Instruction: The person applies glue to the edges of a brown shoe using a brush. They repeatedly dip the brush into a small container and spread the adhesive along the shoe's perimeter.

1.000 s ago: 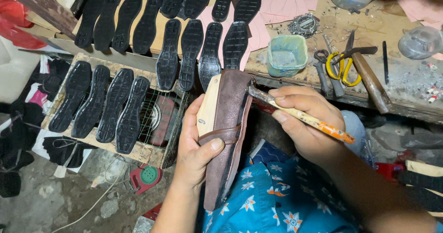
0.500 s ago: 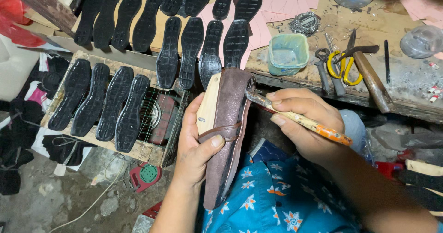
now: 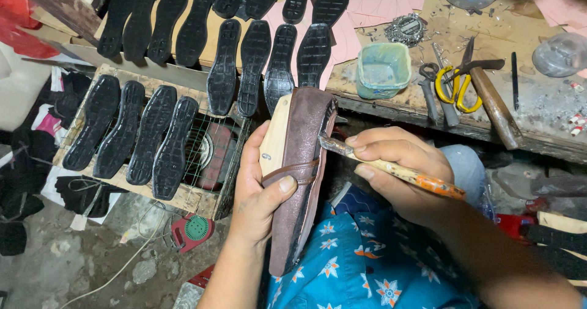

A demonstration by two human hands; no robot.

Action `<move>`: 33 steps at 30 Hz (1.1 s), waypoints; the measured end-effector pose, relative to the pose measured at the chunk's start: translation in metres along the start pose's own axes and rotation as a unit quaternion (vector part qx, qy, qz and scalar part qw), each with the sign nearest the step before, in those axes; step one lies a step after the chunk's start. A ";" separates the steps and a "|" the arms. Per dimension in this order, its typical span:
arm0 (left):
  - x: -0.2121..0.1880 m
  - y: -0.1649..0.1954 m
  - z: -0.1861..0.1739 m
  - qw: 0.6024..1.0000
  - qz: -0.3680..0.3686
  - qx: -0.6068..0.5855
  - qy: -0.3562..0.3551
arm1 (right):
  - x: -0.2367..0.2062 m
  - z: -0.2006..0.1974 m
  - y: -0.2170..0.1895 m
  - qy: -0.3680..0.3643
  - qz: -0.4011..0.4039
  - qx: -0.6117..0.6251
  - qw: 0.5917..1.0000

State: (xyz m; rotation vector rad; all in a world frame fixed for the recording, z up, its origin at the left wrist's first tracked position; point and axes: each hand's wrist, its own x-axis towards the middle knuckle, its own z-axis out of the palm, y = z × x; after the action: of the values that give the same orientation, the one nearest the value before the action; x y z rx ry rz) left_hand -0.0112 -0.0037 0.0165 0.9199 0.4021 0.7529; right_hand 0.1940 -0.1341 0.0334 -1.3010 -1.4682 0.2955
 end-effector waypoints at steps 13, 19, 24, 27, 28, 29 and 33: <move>0.001 0.001 -0.001 1.000 0.012 0.012 0.001 | 0.000 -0.003 -0.001 -0.048 0.014 0.043 0.998; 0.001 0.001 -0.001 1.000 0.011 0.017 -0.002 | 0.004 -0.008 -0.001 -0.075 0.049 0.114 0.989; 0.003 -0.001 -0.004 1.000 0.015 0.012 0.008 | 0.000 0.000 -0.004 -0.071 0.050 0.089 0.992; 0.003 -0.001 -0.004 1.000 0.015 0.004 0.009 | -0.001 0.001 -0.003 -0.071 0.031 0.080 0.994; 0.004 -0.001 -0.004 1.000 0.015 0.005 0.009 | -0.002 0.001 -0.002 -0.070 0.030 0.086 0.993; 0.004 -0.001 -0.004 1.000 0.014 0.005 0.009 | -0.002 0.000 -0.001 -0.068 0.029 0.093 0.993; 0.004 0.000 -0.002 1.000 0.021 -0.001 0.002 | -0.002 -0.001 0.000 -0.024 0.005 0.067 0.997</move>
State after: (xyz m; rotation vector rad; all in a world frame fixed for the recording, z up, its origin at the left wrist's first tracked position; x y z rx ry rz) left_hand -0.0095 0.0003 0.0151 0.9273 0.3876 0.7931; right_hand 0.1944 -0.1361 0.0329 -1.2012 -1.4585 0.4268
